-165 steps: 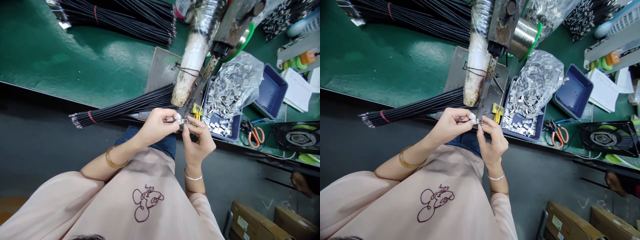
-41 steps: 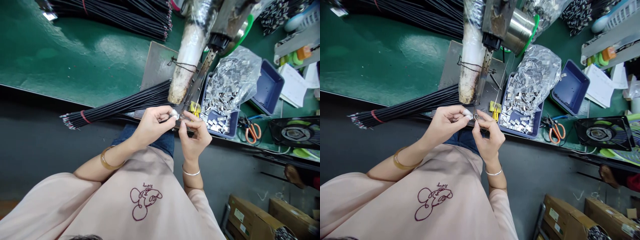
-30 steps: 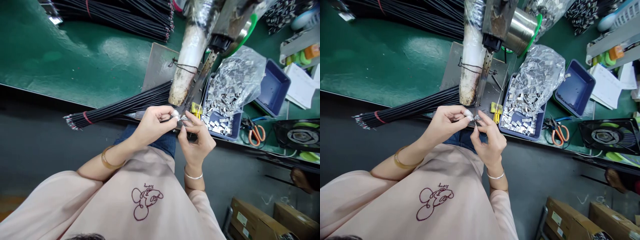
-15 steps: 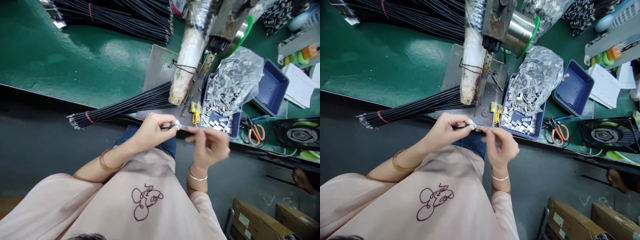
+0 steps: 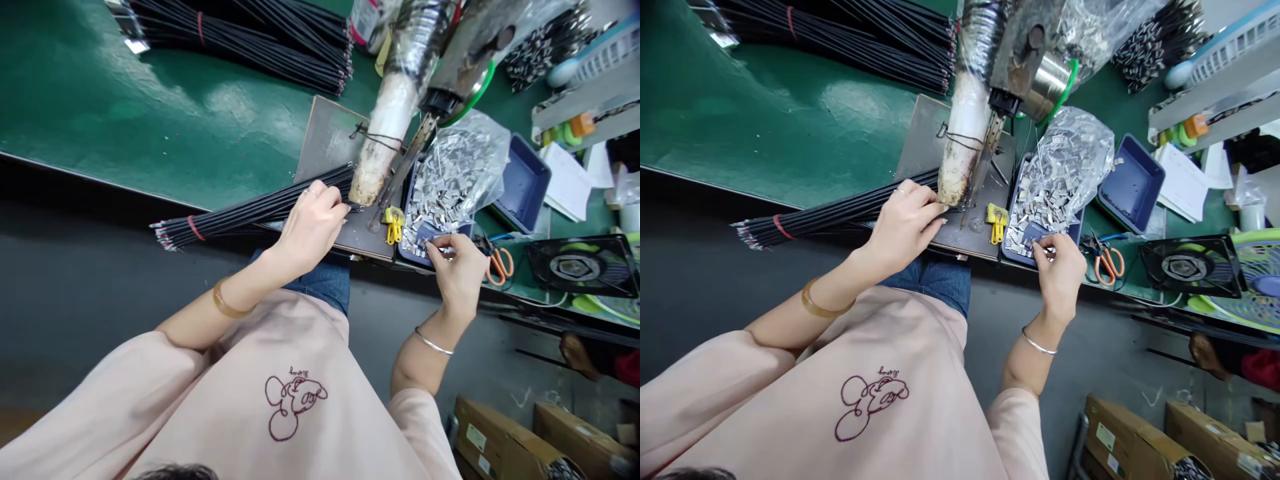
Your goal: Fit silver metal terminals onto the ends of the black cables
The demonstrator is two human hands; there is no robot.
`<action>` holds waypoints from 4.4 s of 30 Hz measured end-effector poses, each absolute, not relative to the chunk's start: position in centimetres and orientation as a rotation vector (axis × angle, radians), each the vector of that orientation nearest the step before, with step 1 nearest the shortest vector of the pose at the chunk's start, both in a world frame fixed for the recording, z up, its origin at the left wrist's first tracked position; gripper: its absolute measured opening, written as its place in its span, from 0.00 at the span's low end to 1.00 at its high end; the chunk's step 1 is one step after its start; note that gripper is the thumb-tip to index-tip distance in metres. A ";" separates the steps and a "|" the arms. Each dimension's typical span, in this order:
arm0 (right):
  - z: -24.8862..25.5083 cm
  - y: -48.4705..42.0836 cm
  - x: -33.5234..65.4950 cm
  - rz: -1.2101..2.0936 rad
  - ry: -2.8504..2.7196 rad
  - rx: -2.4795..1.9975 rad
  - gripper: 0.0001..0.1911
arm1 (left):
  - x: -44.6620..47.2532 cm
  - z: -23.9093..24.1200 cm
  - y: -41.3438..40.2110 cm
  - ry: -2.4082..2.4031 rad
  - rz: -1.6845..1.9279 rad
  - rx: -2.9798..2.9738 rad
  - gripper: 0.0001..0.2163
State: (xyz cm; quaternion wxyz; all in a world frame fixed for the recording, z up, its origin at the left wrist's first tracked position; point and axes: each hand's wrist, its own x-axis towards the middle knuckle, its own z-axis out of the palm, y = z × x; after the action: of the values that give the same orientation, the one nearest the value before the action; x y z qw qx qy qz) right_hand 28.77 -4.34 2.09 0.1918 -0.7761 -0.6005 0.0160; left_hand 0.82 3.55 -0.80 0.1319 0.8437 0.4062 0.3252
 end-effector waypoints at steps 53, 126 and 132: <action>0.4 -5.8 16.4 0.106 -1.541 -1.272 0.11 | 1.3 0.8 1.5 0.770 0.743 1.282 0.04; 0.0 -4.0 16.3 -0.037 -1.581 -1.417 0.07 | 1.9 2.1 2.2 0.939 0.891 1.447 0.06; 0.1 -4.4 16.1 0.007 -1.560 -1.393 0.07 | 1.7 2.0 2.4 0.901 0.873 1.435 0.06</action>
State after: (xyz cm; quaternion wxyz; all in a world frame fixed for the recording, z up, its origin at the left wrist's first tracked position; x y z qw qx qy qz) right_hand 16.10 -4.38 0.05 0.5014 -0.5764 -0.6452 0.0028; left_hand 1.68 2.43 2.05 0.5791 0.6136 0.3855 0.3735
